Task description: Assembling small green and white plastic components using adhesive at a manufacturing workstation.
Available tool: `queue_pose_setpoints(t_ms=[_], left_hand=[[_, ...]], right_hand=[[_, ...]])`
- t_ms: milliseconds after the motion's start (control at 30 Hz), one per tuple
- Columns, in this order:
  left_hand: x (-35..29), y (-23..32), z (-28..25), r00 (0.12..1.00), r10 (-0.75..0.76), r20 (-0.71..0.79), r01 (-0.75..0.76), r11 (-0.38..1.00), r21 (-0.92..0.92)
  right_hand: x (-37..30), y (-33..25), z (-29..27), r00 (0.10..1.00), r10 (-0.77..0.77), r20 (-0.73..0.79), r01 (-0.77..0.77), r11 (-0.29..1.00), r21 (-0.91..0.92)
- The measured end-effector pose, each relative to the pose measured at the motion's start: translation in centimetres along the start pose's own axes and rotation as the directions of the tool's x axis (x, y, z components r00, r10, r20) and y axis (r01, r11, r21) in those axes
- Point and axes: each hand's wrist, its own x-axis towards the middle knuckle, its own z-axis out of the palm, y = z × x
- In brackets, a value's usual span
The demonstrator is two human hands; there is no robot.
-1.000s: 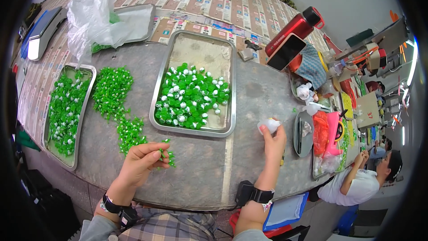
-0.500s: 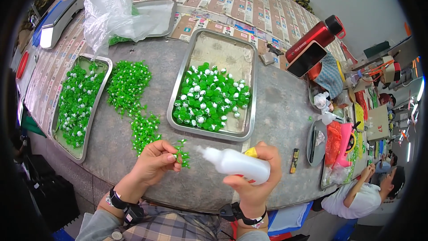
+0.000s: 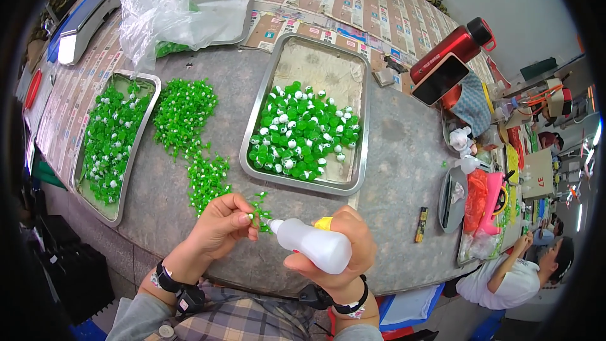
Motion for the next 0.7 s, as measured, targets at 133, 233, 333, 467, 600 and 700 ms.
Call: queue_pose_setpoints(t_ms=[133, 233, 333, 467, 600, 700], left_hand=[[0.05, -0.03, 0.06, 1.0, -0.003, 0.003, 0.003, 1.0, 0.006], [0.03, -0.04, -0.08, 1.0, -0.004, 0.002, 0.004, 1.0, 0.005], [0.04, -0.04, 0.02, 1.0, -0.003, 0.006, 0.003, 1.0, 0.007], [0.12, -0.13, -0.02, 1.0, -0.004, 0.027, 0.004, 1.0, -0.004], [0.01, -0.01, -0.15, 1.0, -0.012, 0.027, 0.012, 1.0, -0.002], [0.03, 0.01, -0.09, 1.0, -0.012, 0.025, 0.012, 1.0, 0.006]], right_hand=[[-0.19, 0.01, -0.03, 1.0, 0.005, -0.015, -0.005, 1.0, 0.024], [0.02, 0.11, -0.09, 1.0, -0.002, 0.029, 0.002, 1.0, -0.003], [-0.16, 0.01, -0.11, 1.0, 0.01, 0.006, -0.01, 1.0, -0.021], [-0.36, -0.14, -0.17, 0.985, 0.082, -0.149, -0.084, 0.996, -0.005], [-0.19, -0.16, -0.22, 0.995, 0.069, -0.069, -0.072, 0.997, -0.04], [-0.28, -0.1, -0.19, 0.995, 0.087, -0.057, -0.093, 0.991, -0.097]])
